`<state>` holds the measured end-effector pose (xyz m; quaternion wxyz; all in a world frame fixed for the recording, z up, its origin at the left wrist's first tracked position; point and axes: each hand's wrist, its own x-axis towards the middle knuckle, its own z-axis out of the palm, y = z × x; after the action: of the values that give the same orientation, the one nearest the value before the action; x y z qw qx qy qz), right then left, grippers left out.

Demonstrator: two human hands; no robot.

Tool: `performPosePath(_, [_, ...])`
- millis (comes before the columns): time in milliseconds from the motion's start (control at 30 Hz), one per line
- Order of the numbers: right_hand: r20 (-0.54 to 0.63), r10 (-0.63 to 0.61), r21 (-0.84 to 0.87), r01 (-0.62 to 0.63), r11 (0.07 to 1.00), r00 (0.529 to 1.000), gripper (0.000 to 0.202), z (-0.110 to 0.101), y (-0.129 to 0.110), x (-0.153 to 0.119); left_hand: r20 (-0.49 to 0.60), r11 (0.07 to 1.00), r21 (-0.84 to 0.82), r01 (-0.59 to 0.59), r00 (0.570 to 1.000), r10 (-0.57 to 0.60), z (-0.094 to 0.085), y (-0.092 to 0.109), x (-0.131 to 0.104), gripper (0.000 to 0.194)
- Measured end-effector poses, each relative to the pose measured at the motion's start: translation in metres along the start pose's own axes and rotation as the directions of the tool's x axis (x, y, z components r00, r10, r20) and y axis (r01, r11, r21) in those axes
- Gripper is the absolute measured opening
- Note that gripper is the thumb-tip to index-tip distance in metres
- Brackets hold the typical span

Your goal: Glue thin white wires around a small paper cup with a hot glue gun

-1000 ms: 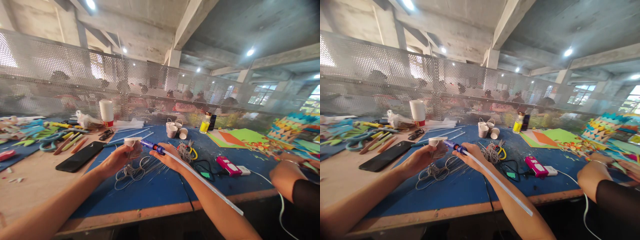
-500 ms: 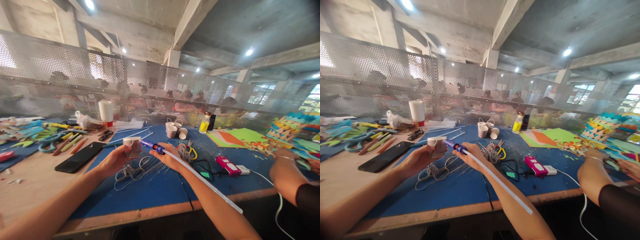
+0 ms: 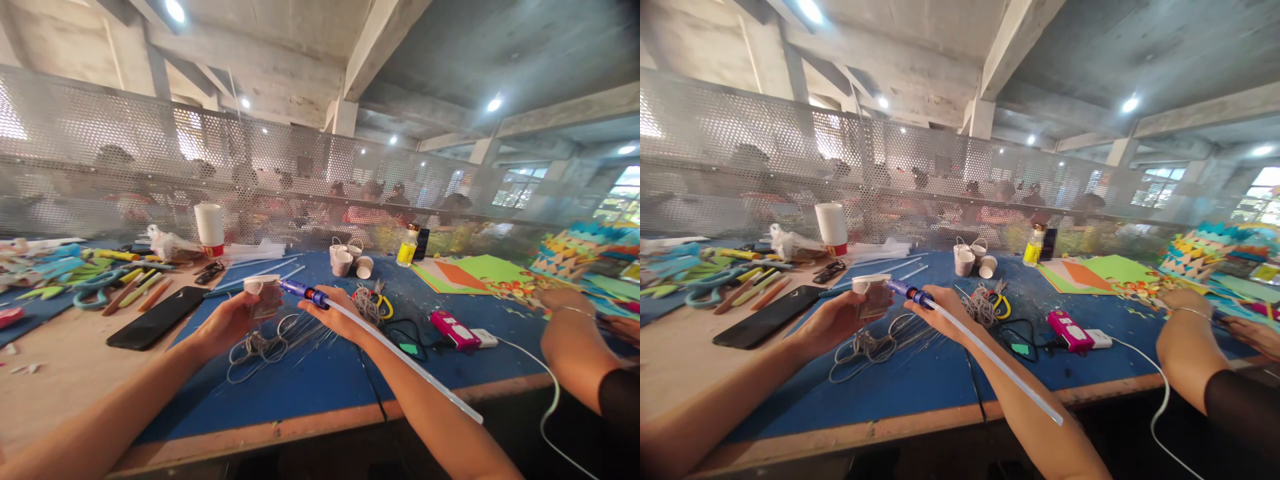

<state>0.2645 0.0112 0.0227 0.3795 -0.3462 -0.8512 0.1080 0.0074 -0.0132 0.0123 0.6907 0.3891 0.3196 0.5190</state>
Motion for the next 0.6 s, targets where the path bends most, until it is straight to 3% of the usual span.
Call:
performPosePath(167, [-0.005, 0.031, 0.029, -0.031, 0.999, 1.000, 0.038, 0.001, -0.003, -0.001, 0.003, 1.000, 0.004, -0.012, 1.000, 0.012, -0.002, 0.000, 0.002, 0.035])
performPosePath(300, [-0.017, 0.136, 0.063, -0.135, 0.989, 0.991, 0.032, 0.003, -0.002, -0.002, -0.022, 1.000, 0.001, -0.031, 0.999, 0.031, -0.001, 0.001, 0.002, 0.033])
performPosePath(467, [-0.072, 0.232, -0.161, -0.240, 0.957, 0.970, 0.033, 0.002, 0.005, 0.000, -0.084, 0.998, -0.027, -0.053, 0.995, 0.050, 0.001, 0.003, 0.002, 0.034])
performPosePath(600, [0.009, 0.305, -0.319, -0.286, 0.904, 0.952, 0.039, 0.007, 0.015, -0.002, -0.089, 0.998, -0.015, -0.066, 0.994, 0.065, 0.002, 0.004, 0.000, 0.037])
